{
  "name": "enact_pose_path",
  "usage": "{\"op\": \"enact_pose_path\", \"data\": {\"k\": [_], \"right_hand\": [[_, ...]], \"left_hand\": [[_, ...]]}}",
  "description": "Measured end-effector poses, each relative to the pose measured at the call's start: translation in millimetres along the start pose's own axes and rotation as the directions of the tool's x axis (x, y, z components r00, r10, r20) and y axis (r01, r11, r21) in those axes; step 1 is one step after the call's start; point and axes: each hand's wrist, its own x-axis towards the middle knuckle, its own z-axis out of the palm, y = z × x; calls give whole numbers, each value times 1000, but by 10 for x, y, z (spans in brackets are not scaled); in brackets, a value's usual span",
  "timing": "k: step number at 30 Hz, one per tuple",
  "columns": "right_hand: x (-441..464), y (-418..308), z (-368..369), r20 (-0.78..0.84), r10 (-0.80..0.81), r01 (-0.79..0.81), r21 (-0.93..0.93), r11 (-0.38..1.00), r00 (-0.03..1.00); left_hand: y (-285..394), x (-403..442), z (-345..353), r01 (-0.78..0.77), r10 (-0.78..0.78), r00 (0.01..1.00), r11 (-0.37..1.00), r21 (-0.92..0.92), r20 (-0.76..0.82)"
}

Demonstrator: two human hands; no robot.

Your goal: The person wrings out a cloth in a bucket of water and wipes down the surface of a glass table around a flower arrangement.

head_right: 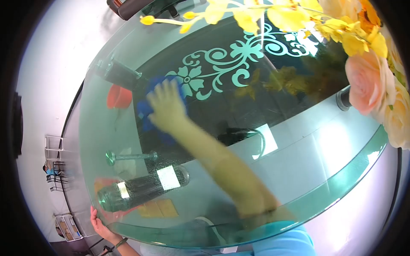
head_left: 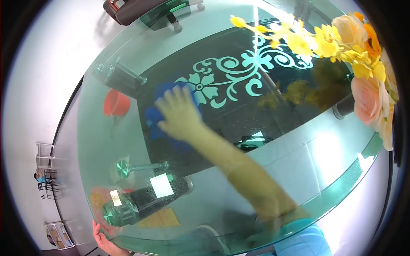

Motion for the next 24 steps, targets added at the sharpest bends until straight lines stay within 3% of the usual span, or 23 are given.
{"op": "enact_pose_path", "data": {"k": [2, 7, 11, 14, 15, 16, 18, 21, 24], "right_hand": [[-63, -319, 121, 116, -113, 114, -9, 993, 987], [-24, 137, 29, 21, -165, 165, 41, 986, 986], [-43, 1261, -407, -262, 23, -57, -125, 990, 965], [-332, 2145, -907, -187, 218, -250, -169, 953, 958], [-466, 2483, -1039, -121, 308, -331, -346, 878, 944], [-549, 2655, -1263, -59, 529, -505, -404, 763, 847], [-826, 3077, -1516, -171, 618, -614, -474, 631, 767], [-959, 3192, -1661, -210, 705, -705, -459, 540, 677], [-801, 2941, -1498, -192, 688, -671, -506, 542, 700]], "left_hand": [[-12, 24, -42, 3, -3, 1000, 1000, 27, 9], [6, 56, -40, 24, -24, 1000, 994, 109, -8], [48, 49, -37, 21, -22, 1000, 986, 166, 1], [-7, 60, -96, 27, -26, 1000, 986, 167, -8], [-30, 63, -112, 19, -19, 1000, 986, 168, -2], [-31, 52, -116, 25, -24, 1000, 985, 171, -5], [-24, 48, -114, -3, 1, 1000, 978, 208, 10], [-43, 27, -84, -22, 21, 1000, 995, 101, 9], [-85, 25, -98, -27, 27, 999, 1000, 13, 19]]}}
